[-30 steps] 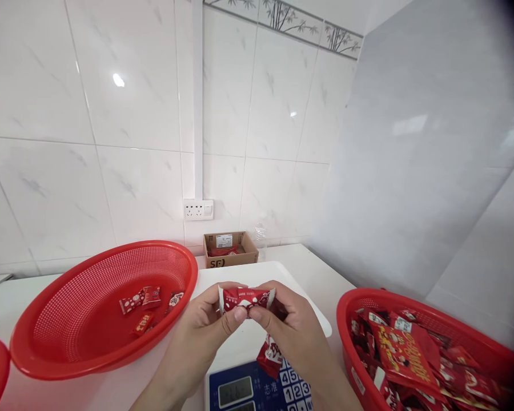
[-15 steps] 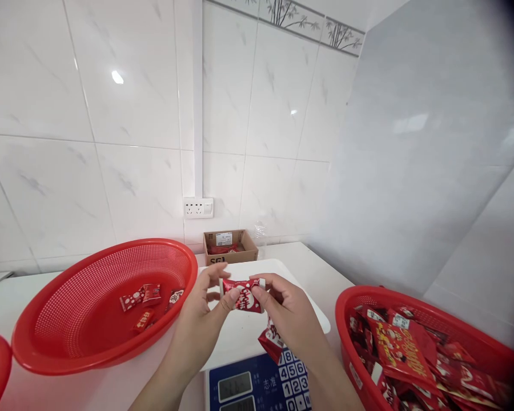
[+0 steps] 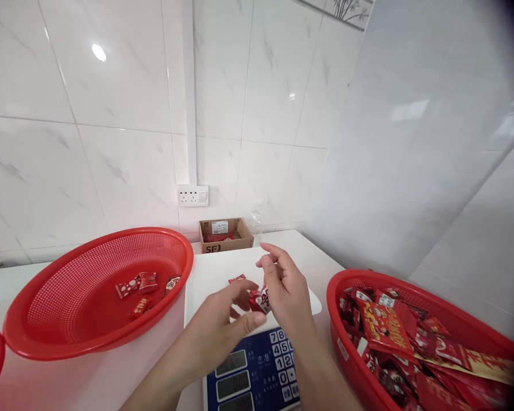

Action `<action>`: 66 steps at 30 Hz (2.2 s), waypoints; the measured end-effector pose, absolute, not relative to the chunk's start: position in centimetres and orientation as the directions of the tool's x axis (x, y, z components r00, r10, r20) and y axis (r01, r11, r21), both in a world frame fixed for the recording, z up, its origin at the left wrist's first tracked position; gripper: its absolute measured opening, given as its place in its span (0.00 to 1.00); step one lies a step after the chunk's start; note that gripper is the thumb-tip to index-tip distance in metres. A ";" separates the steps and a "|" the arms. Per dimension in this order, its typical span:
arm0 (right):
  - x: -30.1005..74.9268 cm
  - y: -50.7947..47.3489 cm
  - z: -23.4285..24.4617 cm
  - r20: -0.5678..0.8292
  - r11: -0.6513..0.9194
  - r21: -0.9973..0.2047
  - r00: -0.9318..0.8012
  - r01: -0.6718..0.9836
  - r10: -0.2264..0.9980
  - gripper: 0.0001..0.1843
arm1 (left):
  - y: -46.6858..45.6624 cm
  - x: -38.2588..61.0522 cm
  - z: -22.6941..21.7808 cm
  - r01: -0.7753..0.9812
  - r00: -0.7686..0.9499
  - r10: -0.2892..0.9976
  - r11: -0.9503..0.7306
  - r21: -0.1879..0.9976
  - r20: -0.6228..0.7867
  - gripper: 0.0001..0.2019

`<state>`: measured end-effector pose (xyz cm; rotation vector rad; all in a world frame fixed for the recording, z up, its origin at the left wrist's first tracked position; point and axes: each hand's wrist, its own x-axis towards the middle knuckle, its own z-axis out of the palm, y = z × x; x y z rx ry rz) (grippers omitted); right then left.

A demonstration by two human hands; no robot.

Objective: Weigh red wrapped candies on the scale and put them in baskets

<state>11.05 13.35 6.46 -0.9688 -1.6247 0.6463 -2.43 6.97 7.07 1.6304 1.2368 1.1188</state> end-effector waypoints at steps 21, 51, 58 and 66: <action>11.6 16.4 4.1 0.206 0.595 -0.526 -0.587 0.608 0.783 0.15 | 8.7 -4.7 5.7 0.769 -0.129 0.963 -0.052 0.637 0.235 0.06; 21.9 6.8 7.1 0.387 0.495 -0.529 -0.323 0.689 0.864 0.18 | 11.1 -6.3 2.9 0.817 0.112 0.876 -0.350 0.458 0.469 0.23; 33.0 7.4 4.8 -0.258 0.024 -0.241 -0.088 0.970 0.962 0.22 | 9.5 -5.6 4.9 0.807 0.045 0.922 -0.261 0.530 0.385 0.25; 34.9 9.9 1.4 -0.386 0.025 -0.190 -0.098 0.981 0.917 0.41 | 10.2 -5.9 3.7 0.781 0.140 0.919 -0.332 0.530 0.369 0.25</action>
